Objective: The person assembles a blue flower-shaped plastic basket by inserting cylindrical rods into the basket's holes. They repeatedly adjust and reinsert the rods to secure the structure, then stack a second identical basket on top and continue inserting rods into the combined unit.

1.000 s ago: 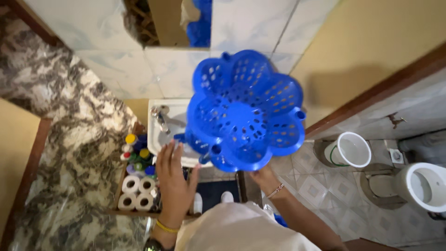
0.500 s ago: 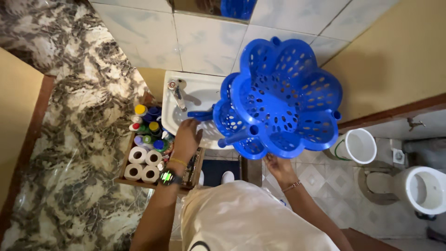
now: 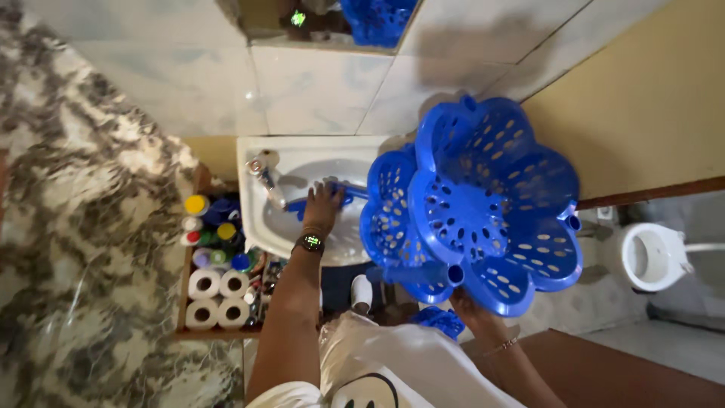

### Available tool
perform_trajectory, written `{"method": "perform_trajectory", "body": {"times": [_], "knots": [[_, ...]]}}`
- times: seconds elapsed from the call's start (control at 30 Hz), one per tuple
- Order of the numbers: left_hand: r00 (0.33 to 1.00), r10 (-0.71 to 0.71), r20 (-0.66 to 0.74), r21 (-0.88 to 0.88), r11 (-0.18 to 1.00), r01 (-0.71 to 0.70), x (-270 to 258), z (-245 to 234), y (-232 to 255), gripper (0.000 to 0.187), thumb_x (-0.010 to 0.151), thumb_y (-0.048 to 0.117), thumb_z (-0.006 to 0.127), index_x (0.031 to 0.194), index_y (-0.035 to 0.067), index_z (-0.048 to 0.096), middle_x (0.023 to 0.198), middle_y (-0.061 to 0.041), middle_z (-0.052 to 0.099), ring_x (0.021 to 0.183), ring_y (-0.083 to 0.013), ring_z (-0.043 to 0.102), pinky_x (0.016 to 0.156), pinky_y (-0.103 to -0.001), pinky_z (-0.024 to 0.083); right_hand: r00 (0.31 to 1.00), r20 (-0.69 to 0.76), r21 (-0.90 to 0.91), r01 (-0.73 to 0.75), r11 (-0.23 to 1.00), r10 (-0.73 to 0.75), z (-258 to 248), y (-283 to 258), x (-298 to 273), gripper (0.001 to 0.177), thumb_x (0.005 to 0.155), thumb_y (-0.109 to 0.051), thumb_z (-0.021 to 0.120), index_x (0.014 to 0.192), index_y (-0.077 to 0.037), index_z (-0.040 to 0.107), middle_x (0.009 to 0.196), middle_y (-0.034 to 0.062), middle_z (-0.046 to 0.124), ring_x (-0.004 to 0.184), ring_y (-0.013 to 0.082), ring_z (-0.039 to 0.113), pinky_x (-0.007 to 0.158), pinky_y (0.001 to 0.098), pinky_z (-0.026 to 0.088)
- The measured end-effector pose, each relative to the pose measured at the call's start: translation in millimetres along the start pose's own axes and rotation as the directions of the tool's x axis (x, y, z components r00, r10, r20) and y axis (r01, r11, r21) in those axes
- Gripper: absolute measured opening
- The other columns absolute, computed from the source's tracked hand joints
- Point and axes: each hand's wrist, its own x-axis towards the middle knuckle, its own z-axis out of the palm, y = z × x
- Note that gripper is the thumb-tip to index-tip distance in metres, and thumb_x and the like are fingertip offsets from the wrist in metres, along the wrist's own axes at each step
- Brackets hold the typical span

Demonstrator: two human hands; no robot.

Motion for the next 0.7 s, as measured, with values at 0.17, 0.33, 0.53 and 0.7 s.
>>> {"method": "perform_trajectory", "body": {"times": [0.17, 0.33, 0.53, 0.7], "knots": [[0.962, 0.059, 0.267, -0.017, 0.998, -0.057, 33.1, 18.2, 13.5, 0.044, 0.092, 0.023, 0.051, 0.135, 0.019, 0.055, 0.137, -0.010, 0.057, 0.132, -0.0344, 0.048, 0.110, -0.067, 0.031, 0.997, 0.074, 0.021, 0.000, 1.000, -0.002, -2.5, -3.6, -18.0, 0.022, 0.099, -0.020, 0.062, 0.118, -0.010, 0.066, 0.118, 0.0062, 0.071, 0.107, 0.0203, 0.069, 0.092, 0.0360, 0.058], [0.946, -0.149, 0.286, -0.037, 0.985, 0.167, 28.0, 24.9, 19.4, 0.033, 0.100, 0.022, 0.051, 0.131, 0.016, 0.059, 0.124, -0.011, 0.063, 0.109, -0.0351, 0.063, 0.089, -0.057, 0.050, 0.995, 0.089, -0.029, -0.030, 0.999, 0.032, 16.9, -10.1, -11.2, 0.022, 0.100, -0.021, 0.062, 0.120, -0.011, 0.065, 0.119, 0.0059, 0.070, 0.107, 0.0202, 0.068, 0.092, 0.0362, 0.057], [0.916, -0.296, 0.272, -0.072, 0.943, 0.326, 25.7, 5.6, 30.5, 0.026, 0.094, 0.017, 0.057, 0.116, 0.005, 0.058, 0.111, -0.017, 0.063, 0.095, -0.0347, 0.069, 0.074, -0.048, 0.058, 0.994, 0.103, -0.059, -0.031, 0.998, 0.037, 23.5, -14.5, 2.7, 0.023, 0.101, -0.021, 0.061, 0.121, -0.011, 0.064, 0.119, 0.0057, 0.069, 0.108, 0.0201, 0.066, 0.092, 0.0366, 0.056], [0.759, -0.475, 0.444, -0.371, 0.674, 0.639, 8.7, -34.0, 24.2, 0.049, 0.074, 0.019, 0.078, 0.112, -0.002, 0.053, 0.107, -0.027, 0.063, 0.091, -0.0458, 0.067, 0.078, -0.051, 0.057, 0.985, 0.150, -0.072, -0.071, 0.995, 0.081, 25.2, -4.2, 20.2, 0.023, 0.102, -0.022, 0.060, 0.123, -0.012, 0.063, 0.119, 0.0054, 0.068, 0.108, 0.0201, 0.065, 0.092, 0.0368, 0.055]]}}
